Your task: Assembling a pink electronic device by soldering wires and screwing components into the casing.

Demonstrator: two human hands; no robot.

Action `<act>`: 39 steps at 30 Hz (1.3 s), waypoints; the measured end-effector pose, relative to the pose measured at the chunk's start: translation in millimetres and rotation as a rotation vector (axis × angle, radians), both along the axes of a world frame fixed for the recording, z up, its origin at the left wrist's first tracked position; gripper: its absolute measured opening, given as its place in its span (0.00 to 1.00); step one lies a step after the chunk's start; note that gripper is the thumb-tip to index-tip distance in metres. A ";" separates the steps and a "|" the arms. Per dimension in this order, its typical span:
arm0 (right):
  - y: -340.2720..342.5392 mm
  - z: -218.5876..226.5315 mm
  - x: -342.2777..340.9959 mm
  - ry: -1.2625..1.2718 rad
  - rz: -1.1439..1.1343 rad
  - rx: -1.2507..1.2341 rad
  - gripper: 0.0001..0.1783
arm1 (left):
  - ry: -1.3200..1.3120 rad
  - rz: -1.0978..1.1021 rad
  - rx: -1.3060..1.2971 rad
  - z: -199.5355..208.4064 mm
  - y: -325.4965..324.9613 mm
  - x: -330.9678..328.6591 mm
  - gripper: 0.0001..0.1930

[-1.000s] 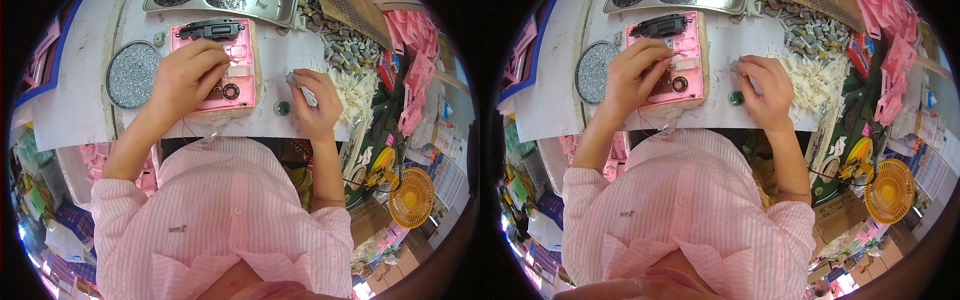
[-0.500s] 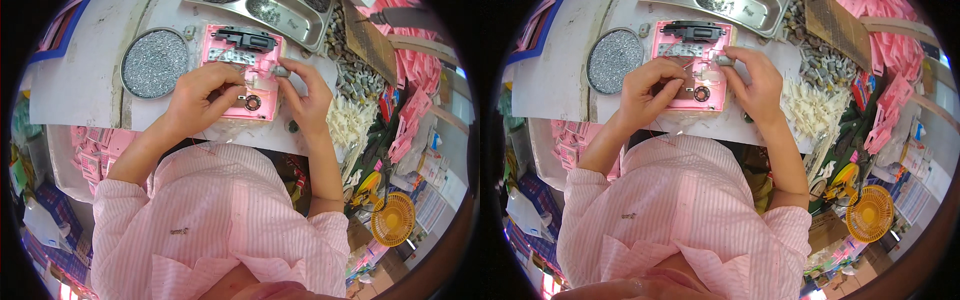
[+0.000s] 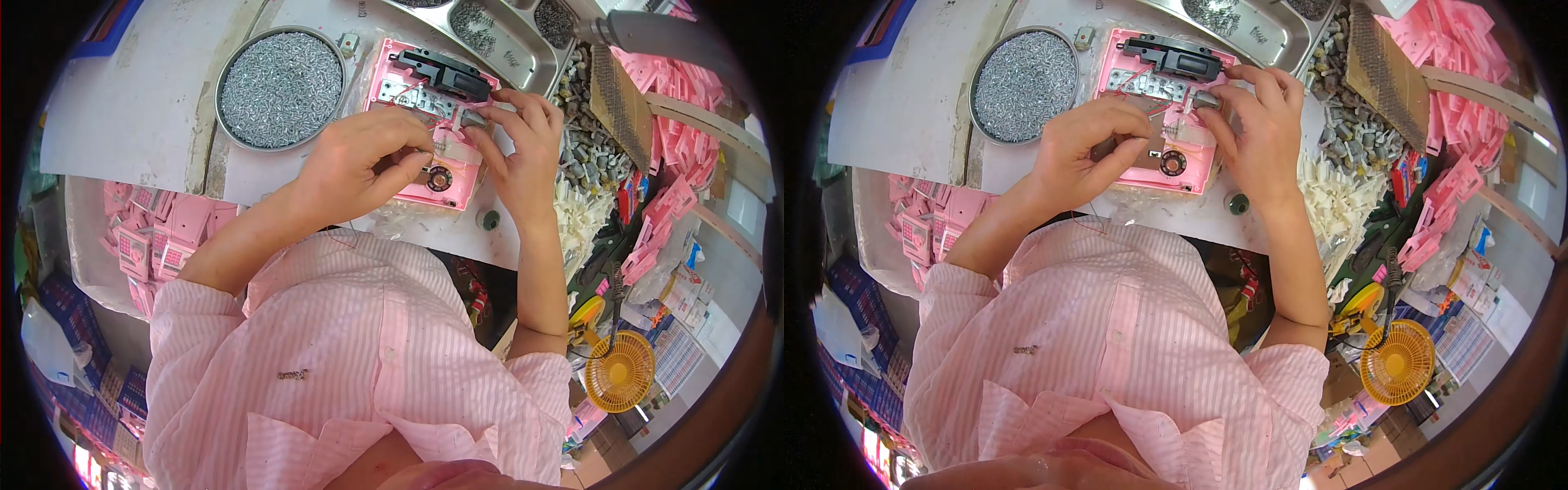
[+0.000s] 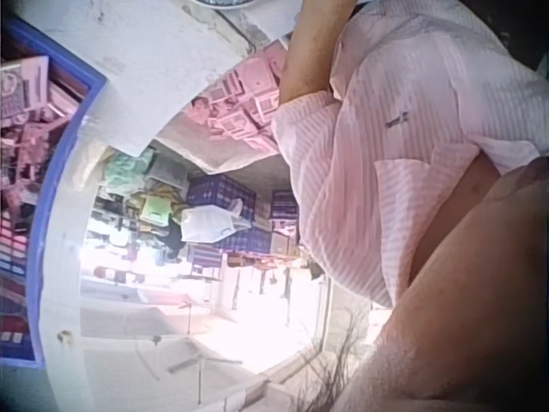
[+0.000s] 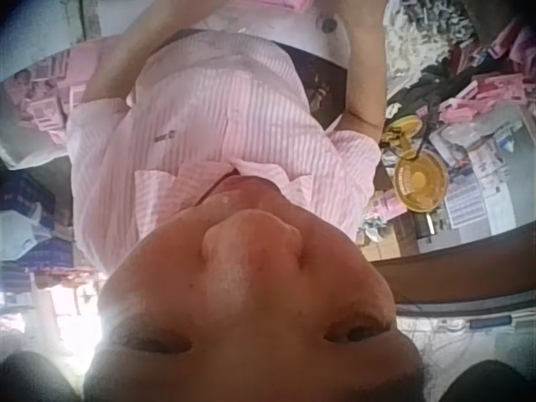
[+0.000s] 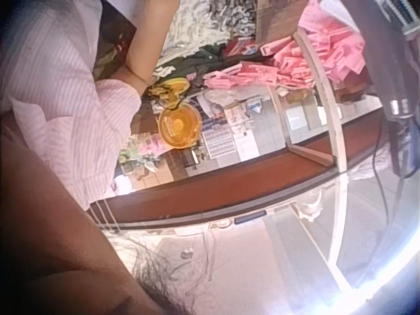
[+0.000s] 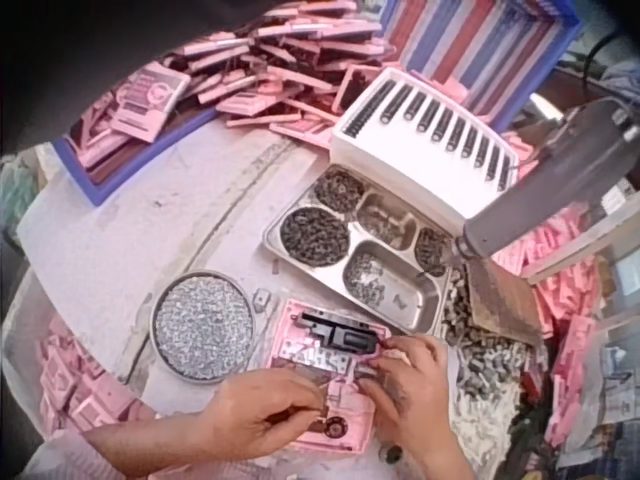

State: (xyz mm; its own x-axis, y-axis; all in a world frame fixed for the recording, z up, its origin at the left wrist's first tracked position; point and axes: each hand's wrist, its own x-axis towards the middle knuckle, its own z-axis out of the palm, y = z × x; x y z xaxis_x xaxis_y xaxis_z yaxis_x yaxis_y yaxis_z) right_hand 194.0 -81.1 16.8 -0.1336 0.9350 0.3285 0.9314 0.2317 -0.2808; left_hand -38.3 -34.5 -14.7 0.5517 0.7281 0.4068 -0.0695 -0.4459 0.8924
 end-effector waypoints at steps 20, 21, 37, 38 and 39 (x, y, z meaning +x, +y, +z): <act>7.2 -11.0 -32.3 0.194 -0.033 0.087 0.10 | -0.108 -0.291 -0.658 20.4 59.6 44.3 0.11; 7.1 -13.3 -29.5 0.279 -0.044 0.053 0.09 | -0.083 -0.191 -0.533 21.9 58.3 40.4 0.11; -14.2 -13.8 -12.2 0.381 0.004 0.147 0.08 | 0.473 0.524 0.634 5.9 25.3 5.5 0.12; -14.8 -12.4 -11.7 0.417 -0.004 0.166 0.08 | 0.395 0.600 0.655 11.8 23.2 11.4 0.14; -15.1 -10.0 -10.4 0.450 0.009 0.154 0.09 | 0.319 0.549 0.613 19.5 17.4 16.6 0.16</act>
State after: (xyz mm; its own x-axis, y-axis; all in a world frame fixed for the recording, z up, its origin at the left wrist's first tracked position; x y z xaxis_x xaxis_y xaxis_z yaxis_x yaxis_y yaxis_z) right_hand 183.6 -96.3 6.8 0.0461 0.8702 0.4905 0.7226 0.3100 -0.6178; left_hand -21.7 -17.1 4.8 0.3420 0.6279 0.6991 0.5065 -0.7498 0.4257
